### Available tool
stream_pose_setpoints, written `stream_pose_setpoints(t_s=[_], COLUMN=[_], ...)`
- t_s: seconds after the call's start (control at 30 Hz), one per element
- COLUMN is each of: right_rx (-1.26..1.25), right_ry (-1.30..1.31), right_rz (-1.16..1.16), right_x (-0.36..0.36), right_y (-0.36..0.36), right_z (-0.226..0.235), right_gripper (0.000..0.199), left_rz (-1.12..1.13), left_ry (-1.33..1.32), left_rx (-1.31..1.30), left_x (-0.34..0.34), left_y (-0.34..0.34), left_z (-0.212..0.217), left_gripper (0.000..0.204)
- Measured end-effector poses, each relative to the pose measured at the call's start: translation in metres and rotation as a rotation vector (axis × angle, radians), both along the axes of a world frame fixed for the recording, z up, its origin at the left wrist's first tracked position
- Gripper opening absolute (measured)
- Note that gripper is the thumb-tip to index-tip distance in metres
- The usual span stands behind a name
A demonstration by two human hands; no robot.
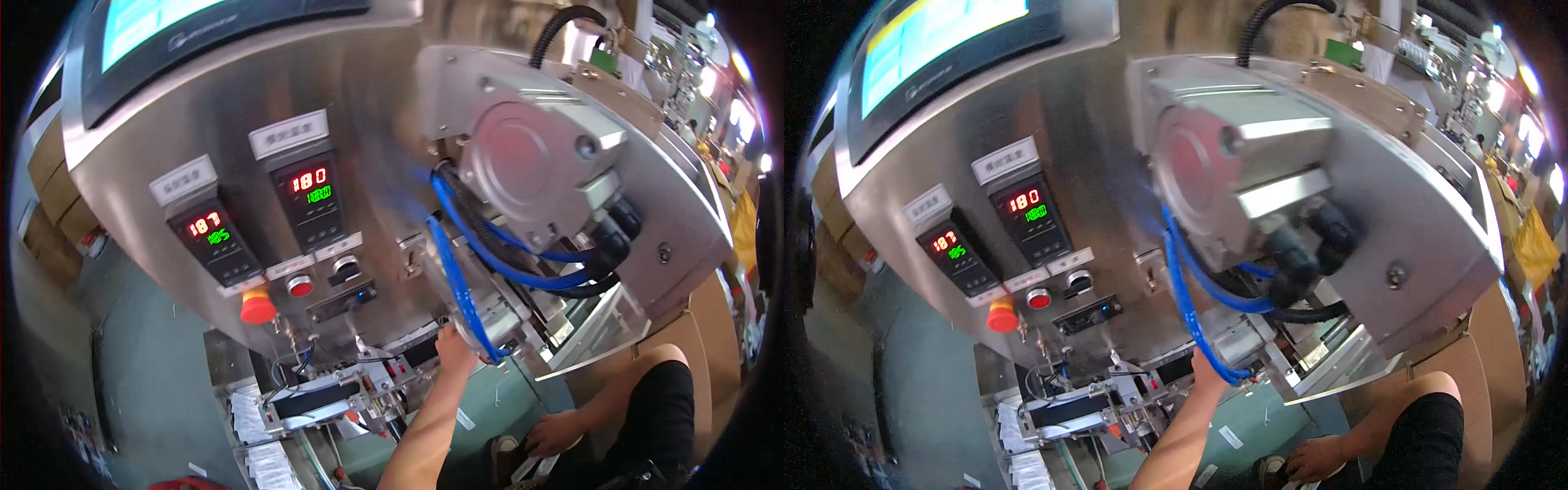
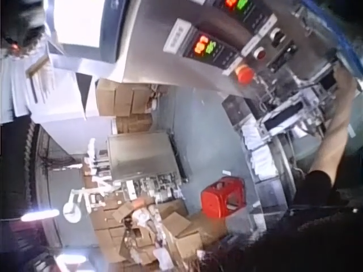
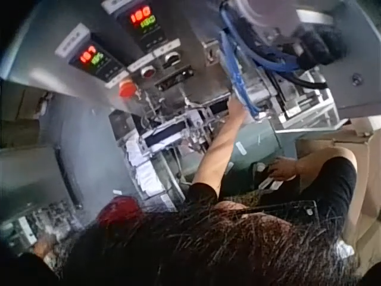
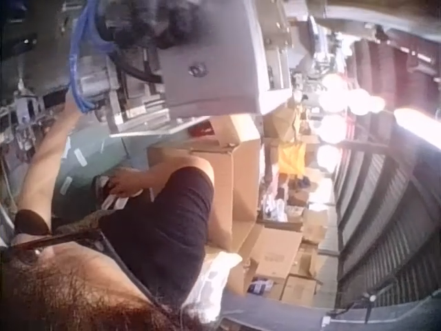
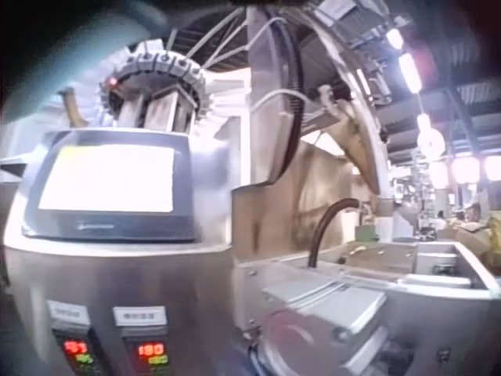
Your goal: Operating a rotary packaging machine to sort and process flexible white rectangular items on a production line.
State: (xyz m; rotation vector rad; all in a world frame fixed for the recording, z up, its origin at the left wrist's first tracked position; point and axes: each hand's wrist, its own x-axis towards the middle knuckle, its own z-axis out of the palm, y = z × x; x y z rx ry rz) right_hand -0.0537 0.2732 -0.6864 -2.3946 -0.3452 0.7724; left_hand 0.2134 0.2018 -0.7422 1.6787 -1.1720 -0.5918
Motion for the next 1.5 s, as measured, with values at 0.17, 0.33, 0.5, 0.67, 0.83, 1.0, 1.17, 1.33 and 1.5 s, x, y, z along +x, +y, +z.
stream_pose_setpoints(t_s=[0.17, 0.33, 0.5, 0.67, 0.83, 1.0, 1.17, 1.33, 1.5], right_rx=[-0.015, 0.0, 0.019, 0.016, 0.085, 0.065, -0.114, 0.378, 0.911], right_ry=[0.019, 0.08, -0.106, -0.129, -0.275, -0.299, -0.06, -0.383, -0.223], right_rz=[0.044, 0.055, -0.126, -0.066, -0.215, -0.233, -0.407, -0.996, -1.29], right_x=[0.009, 0.012, 0.012, 0.009, 0.009, 0.017, 0.059, 0.139, 0.174], right_y=[-0.002, -0.003, 0.005, -0.002, 0.008, 0.005, -0.005, -0.007, 0.007], right_z=[0.006, 0.01, 0.016, 0.009, 0.005, 0.012, -0.026, -0.023, 0.004], right_gripper=[0.033, 0.036, 0.026, 0.028, 0.024, 0.016, 0.014, 0.004, 0.011], left_rz=[-0.042, -0.03, 0.013, 0.016, -0.012, -0.098, -0.249, -0.08, 0.013], left_ry=[0.103, -0.029, -0.275, -0.302, -0.401, -0.38, 1.19, 1.479, 1.158], left_rx=[-0.102, 0.187, 0.16, 0.231, 0.255, 0.152, 0.146, 0.119, 0.082], left_x=[0.012, 0.013, 0.016, 0.016, 0.026, 0.027, 0.024, 0.054, 0.055], left_y=[0.011, 0.014, 0.02, 0.018, 0.018, 0.066, 0.128, 0.173, 0.198], left_z=[-0.015, 0.011, 0.013, 0.01, 0.02, 0.05, 0.048, 0.051, 0.047], left_gripper=[0.027, 0.026, 0.029, 0.02, 0.02, 0.02, 0.025, 0.032, 0.038])
